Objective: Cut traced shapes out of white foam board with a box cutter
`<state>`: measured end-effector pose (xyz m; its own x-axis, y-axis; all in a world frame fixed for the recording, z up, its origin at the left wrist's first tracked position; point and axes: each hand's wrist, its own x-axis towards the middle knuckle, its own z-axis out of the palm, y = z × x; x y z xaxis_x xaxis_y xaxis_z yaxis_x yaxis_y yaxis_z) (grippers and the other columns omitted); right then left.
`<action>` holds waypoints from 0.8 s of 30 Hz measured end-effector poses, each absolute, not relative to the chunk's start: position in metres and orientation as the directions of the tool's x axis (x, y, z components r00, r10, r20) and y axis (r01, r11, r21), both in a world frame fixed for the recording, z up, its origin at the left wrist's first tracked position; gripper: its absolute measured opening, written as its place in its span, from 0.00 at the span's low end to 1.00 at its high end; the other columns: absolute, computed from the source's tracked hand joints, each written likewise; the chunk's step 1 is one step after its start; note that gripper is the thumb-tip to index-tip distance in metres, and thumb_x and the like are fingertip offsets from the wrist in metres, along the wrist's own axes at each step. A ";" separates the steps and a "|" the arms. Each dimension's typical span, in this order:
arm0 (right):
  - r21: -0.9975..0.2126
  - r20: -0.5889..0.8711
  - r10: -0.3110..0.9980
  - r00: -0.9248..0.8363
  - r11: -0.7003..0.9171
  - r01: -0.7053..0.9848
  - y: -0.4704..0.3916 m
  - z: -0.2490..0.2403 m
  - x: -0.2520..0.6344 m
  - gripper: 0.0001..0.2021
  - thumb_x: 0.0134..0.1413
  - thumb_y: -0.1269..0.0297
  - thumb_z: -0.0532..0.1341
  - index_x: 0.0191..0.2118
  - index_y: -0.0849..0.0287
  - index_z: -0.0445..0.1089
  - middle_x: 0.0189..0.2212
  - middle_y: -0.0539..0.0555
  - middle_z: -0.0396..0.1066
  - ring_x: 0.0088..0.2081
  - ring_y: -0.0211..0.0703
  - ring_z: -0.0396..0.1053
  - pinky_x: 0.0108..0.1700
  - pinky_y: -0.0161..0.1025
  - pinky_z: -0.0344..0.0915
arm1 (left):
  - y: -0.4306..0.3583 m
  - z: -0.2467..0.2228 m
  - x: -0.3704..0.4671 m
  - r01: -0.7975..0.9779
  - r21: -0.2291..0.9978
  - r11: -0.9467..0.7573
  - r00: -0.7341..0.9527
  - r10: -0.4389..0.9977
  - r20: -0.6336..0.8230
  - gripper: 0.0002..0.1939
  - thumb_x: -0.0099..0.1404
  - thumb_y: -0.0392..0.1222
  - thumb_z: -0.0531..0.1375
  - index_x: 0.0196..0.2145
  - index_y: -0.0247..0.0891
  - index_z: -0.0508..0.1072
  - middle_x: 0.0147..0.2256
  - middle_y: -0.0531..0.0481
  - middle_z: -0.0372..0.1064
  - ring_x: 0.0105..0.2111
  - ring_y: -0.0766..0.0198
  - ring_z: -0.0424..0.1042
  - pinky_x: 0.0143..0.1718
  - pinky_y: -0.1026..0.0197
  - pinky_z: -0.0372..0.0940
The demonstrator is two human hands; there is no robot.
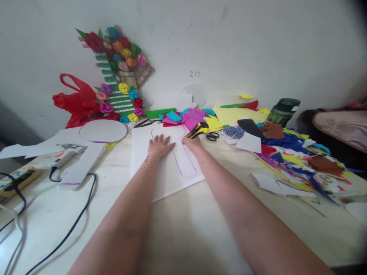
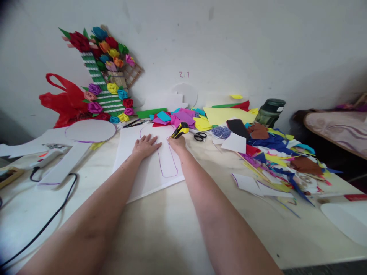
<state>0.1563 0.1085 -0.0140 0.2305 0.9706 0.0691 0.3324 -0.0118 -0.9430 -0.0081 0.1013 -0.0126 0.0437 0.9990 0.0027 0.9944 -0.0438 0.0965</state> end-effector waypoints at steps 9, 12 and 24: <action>-0.936 0.043 0.970 0.240 -0.045 0.350 0.109 -0.013 0.156 0.06 0.37 0.68 0.60 0.28 0.60 0.70 0.30 0.53 0.73 0.37 0.43 0.71 0.40 0.34 0.67 | 0.097 -0.011 -0.006 0.995 0.089 -0.050 0.047 0.998 0.033 0.36 0.61 0.67 0.39 0.63 0.52 0.49 0.65 0.52 0.37 0.64 0.52 0.37 0.60 0.43 0.38; -0.934 0.033 0.966 0.256 -0.062 0.351 0.108 -0.012 0.155 0.07 0.38 0.66 0.61 0.29 0.60 0.70 0.30 0.54 0.73 0.38 0.43 0.71 0.40 0.34 0.67 | 0.094 -0.010 -0.003 0.997 0.063 -0.049 0.043 0.994 0.097 0.36 0.61 0.66 0.40 0.63 0.51 0.49 0.65 0.52 0.38 0.64 0.52 0.38 0.61 0.43 0.38; -0.943 0.043 0.974 0.223 -0.034 0.331 0.117 -0.022 0.157 0.10 0.38 0.63 0.61 0.31 0.61 0.71 0.33 0.55 0.74 0.39 0.44 0.72 0.41 0.36 0.67 | 0.054 -0.002 0.026 0.997 0.001 -0.076 0.075 0.989 0.130 0.27 0.65 0.55 0.42 0.54 0.44 0.66 0.58 0.46 0.59 0.58 0.52 0.55 0.57 0.46 0.48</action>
